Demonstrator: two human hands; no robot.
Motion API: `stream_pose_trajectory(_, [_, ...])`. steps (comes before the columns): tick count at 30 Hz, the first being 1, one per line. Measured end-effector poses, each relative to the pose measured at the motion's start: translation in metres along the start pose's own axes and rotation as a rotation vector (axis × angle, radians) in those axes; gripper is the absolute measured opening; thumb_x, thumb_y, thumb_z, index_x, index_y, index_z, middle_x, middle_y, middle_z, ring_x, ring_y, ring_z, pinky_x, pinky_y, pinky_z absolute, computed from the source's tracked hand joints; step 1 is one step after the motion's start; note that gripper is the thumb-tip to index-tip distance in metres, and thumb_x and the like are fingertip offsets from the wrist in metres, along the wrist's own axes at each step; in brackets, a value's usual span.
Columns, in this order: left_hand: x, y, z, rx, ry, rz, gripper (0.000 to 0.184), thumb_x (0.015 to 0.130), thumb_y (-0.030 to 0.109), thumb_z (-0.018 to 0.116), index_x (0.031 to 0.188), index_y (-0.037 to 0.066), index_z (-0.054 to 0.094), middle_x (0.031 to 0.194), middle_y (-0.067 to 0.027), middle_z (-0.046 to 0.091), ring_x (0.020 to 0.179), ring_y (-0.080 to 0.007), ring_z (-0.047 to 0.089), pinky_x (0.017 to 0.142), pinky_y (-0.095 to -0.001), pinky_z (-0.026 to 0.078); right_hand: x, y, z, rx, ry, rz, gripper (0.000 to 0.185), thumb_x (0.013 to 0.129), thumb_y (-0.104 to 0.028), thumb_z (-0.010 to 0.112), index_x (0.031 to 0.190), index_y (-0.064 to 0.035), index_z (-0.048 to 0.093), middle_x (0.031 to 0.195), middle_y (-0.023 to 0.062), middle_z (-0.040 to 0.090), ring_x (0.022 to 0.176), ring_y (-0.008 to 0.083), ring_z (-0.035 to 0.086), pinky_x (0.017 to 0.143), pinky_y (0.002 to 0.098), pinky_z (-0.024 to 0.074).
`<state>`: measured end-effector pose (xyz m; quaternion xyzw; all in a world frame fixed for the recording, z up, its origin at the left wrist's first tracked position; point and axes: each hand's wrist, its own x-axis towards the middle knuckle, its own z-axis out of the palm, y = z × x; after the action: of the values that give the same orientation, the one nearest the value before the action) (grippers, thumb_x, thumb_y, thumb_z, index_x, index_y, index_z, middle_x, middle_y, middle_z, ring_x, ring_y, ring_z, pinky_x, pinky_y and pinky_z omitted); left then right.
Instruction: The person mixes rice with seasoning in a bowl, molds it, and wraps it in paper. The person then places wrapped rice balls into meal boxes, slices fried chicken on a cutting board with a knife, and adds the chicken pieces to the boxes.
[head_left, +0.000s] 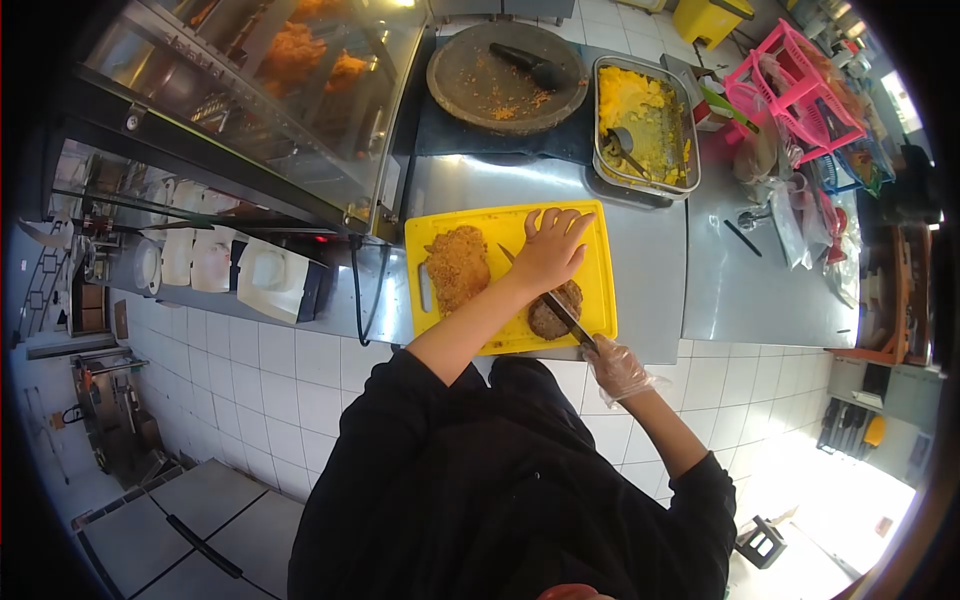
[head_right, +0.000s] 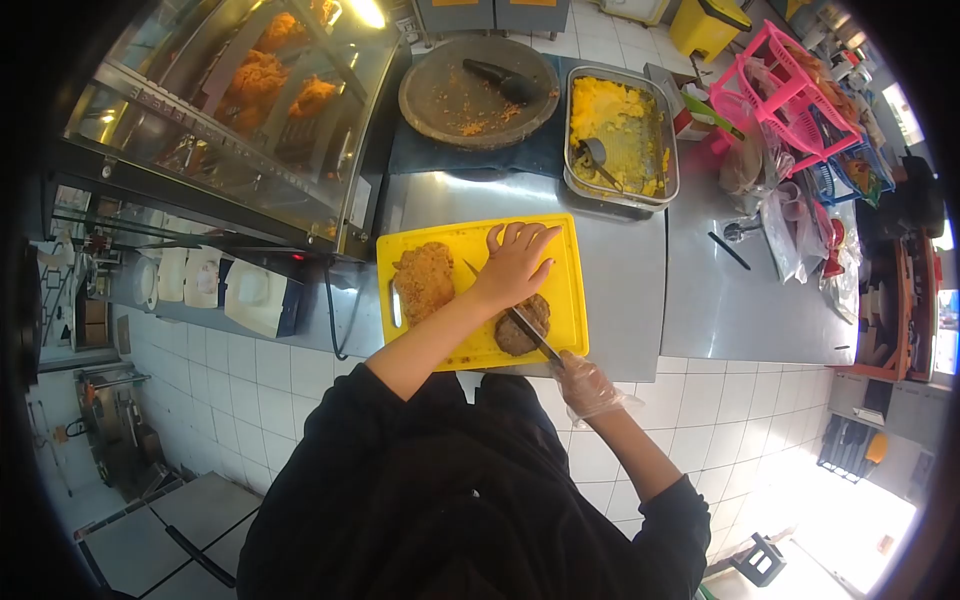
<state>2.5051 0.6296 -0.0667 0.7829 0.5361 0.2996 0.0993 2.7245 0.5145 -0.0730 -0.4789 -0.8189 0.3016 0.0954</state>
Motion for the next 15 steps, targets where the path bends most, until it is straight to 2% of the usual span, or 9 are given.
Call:
stream_pose_trajectory(2, [0.014, 0.009, -0.022, 0.071, 0.027, 0.015, 0.052, 0.085, 0.021, 0.058, 0.134, 0.013, 0.043, 0.123, -0.0069, 0.051, 0.116, -0.0238, 0.043, 0.100, -0.0493, 0.021, -0.001, -0.017, -0.018, -0.046, 0.023, 0.029, 0.012, 0.090, -0.014, 0.055, 0.099, -0.0067, 0.052, 0.074, 0.0200, 0.059, 0.066, 0.0395, 0.061, 0.055, 0.0482, 0.0485])
stream_pose_trajectory(4, [0.017, 0.025, -0.049, -0.001, 0.160, 0.054, 0.051, 0.085, 0.022, 0.059, 0.134, 0.015, 0.044, 0.123, -0.0049, 0.051, 0.115, -0.0231, 0.044, 0.101, -0.0497, 0.019, -0.010, -0.035, -0.023, -0.068, 0.009, 0.077, 0.012, 0.090, -0.013, 0.054, 0.100, -0.0071, 0.052, 0.073, 0.0201, 0.059, 0.066, 0.0393, 0.061, 0.054, 0.0483, 0.0484])
stream_pose_trajectory(7, [0.003, 0.028, -0.055, 0.032, 0.129, 0.067, 0.051, 0.085, 0.022, 0.058, 0.134, 0.015, 0.044, 0.122, -0.0042, 0.052, 0.114, -0.0235, 0.044, 0.101, -0.0486, 0.018, -0.018, -0.039, -0.017, -0.062, -0.024, 0.116, 0.013, 0.089, -0.011, 0.053, 0.102, -0.0077, 0.052, 0.073, 0.0191, 0.059, 0.065, 0.0383, 0.061, 0.054, 0.0480, 0.0486])
stream_pose_trajectory(9, [-0.015, 0.018, -0.036, 0.049, 0.110, 0.069, 0.052, 0.085, 0.023, 0.058, 0.134, 0.014, 0.044, 0.122, -0.0047, 0.052, 0.113, -0.0239, 0.045, 0.100, -0.0485, 0.019, -0.027, -0.020, 0.012, -0.038, 0.056, -0.016, 0.017, 0.089, -0.010, 0.052, 0.106, -0.0082, 0.052, 0.074, 0.0182, 0.059, 0.066, 0.0377, 0.062, 0.055, 0.0477, 0.0492])
stream_pose_trajectory(11, [-0.024, 0.013, -0.026, 0.057, 0.039, 0.004, 0.051, 0.085, 0.022, 0.058, 0.133, 0.012, 0.044, 0.121, -0.0055, 0.052, 0.114, -0.0241, 0.045, 0.099, -0.0481, 0.021, -0.022, -0.023, 0.017, -0.150, 0.008, -0.001, 0.020, 0.089, -0.011, 0.051, 0.108, -0.0086, 0.052, 0.075, 0.0176, 0.059, 0.067, 0.0372, 0.062, 0.055, 0.0471, 0.0499])
stream_pose_trajectory(15, [-0.021, -0.006, -0.005, -0.098, -0.042, -0.068, 0.051, 0.088, 0.026, 0.057, 0.133, 0.008, 0.043, 0.121, -0.0100, 0.052, 0.115, -0.0267, 0.044, 0.098, -0.0474, 0.023, -0.011, -0.034, 0.012, -0.096, -0.122, 0.182, 0.019, 0.090, -0.014, 0.051, 0.107, -0.0053, 0.052, 0.080, 0.0207, 0.061, 0.073, 0.0395, 0.063, 0.059, 0.0485, 0.0507])
